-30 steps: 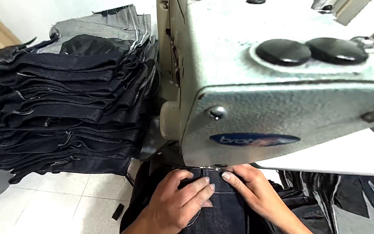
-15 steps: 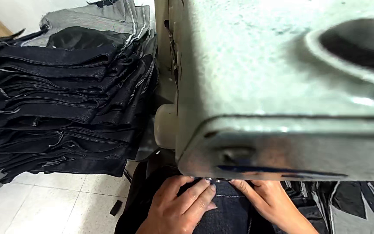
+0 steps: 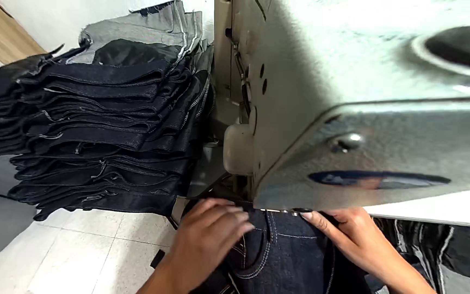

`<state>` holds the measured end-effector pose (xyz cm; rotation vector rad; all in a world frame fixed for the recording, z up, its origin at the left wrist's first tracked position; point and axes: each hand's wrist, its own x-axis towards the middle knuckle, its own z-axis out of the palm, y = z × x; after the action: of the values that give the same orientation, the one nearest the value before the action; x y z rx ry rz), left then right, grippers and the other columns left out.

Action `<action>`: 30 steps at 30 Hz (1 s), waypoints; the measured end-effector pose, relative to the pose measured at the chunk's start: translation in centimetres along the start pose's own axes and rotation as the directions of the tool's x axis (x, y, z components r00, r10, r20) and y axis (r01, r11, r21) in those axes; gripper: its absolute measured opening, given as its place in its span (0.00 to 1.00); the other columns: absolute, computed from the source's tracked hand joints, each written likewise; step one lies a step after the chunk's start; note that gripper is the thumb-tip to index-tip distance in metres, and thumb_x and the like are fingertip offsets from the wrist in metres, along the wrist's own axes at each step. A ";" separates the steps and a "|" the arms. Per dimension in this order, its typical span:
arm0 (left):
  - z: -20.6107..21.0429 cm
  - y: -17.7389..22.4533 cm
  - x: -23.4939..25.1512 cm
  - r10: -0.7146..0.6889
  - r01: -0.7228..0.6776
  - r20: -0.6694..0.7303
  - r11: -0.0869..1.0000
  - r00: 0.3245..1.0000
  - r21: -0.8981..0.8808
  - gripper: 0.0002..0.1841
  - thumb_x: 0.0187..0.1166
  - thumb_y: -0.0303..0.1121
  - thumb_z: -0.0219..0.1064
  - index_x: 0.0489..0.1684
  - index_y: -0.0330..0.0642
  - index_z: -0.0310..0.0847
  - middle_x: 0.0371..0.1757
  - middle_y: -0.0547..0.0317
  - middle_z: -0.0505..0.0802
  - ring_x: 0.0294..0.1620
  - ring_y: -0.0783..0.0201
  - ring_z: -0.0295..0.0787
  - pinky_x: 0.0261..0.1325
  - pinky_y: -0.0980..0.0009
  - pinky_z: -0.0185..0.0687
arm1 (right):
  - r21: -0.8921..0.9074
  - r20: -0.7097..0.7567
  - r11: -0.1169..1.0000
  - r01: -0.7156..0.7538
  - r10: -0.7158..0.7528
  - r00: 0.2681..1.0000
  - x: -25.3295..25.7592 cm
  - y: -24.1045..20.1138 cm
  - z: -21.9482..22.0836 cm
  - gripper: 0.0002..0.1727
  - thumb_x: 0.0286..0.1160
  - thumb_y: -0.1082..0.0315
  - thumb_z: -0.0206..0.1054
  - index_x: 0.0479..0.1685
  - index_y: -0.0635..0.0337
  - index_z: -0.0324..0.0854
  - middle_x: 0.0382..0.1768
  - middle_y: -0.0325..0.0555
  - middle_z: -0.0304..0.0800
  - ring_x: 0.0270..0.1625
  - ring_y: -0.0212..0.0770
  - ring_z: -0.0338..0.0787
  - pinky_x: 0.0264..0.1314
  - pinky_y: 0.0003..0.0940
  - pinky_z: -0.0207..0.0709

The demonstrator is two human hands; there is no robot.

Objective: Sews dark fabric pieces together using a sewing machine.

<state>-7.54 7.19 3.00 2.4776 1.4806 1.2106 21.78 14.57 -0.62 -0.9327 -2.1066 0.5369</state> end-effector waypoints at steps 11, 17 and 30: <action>-0.8 -2.2 0.8 -0.074 0.067 0.069 0.992 0.995 0.106 0.16 0.82 0.48 0.63 0.41 0.51 0.95 0.44 0.68 0.97 0.53 0.67 0.93 0.59 0.68 0.88 | -0.026 0.005 0.999 -0.047 0.047 0.999 0.0 -0.6 0.5 0.22 0.85 0.45 0.57 0.34 0.47 0.89 0.32 0.26 0.88 0.40 0.17 0.85 0.47 0.17 0.78; 0.9 -0.1 2.9 -0.391 0.429 0.420 0.903 0.819 0.004 0.27 0.85 0.54 0.60 0.65 0.38 0.86 0.62 0.47 0.93 0.70 0.53 0.87 0.76 0.50 0.77 | 0.017 0.014 0.998 -0.064 0.064 0.998 -0.1 -0.3 1.0 0.23 0.85 0.44 0.58 0.33 0.49 0.90 0.31 0.28 0.89 0.40 0.20 0.86 0.45 0.21 0.80; 3.2 -0.2 5.5 -0.589 0.701 0.459 0.704 0.665 -0.112 0.14 0.78 0.22 0.65 0.56 0.19 0.83 0.56 0.32 0.91 0.63 0.54 0.86 0.72 0.62 0.75 | 0.016 -0.163 0.999 -0.031 0.033 0.986 4.0 0.6 1.5 0.14 0.73 0.58 0.66 0.22 0.55 0.84 0.20 0.32 0.80 0.26 0.20 0.77 0.29 0.18 0.68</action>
<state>-4.35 12.59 4.06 1.6070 1.6943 0.6637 19.06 17.92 -0.04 -0.9715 -1.9424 0.4738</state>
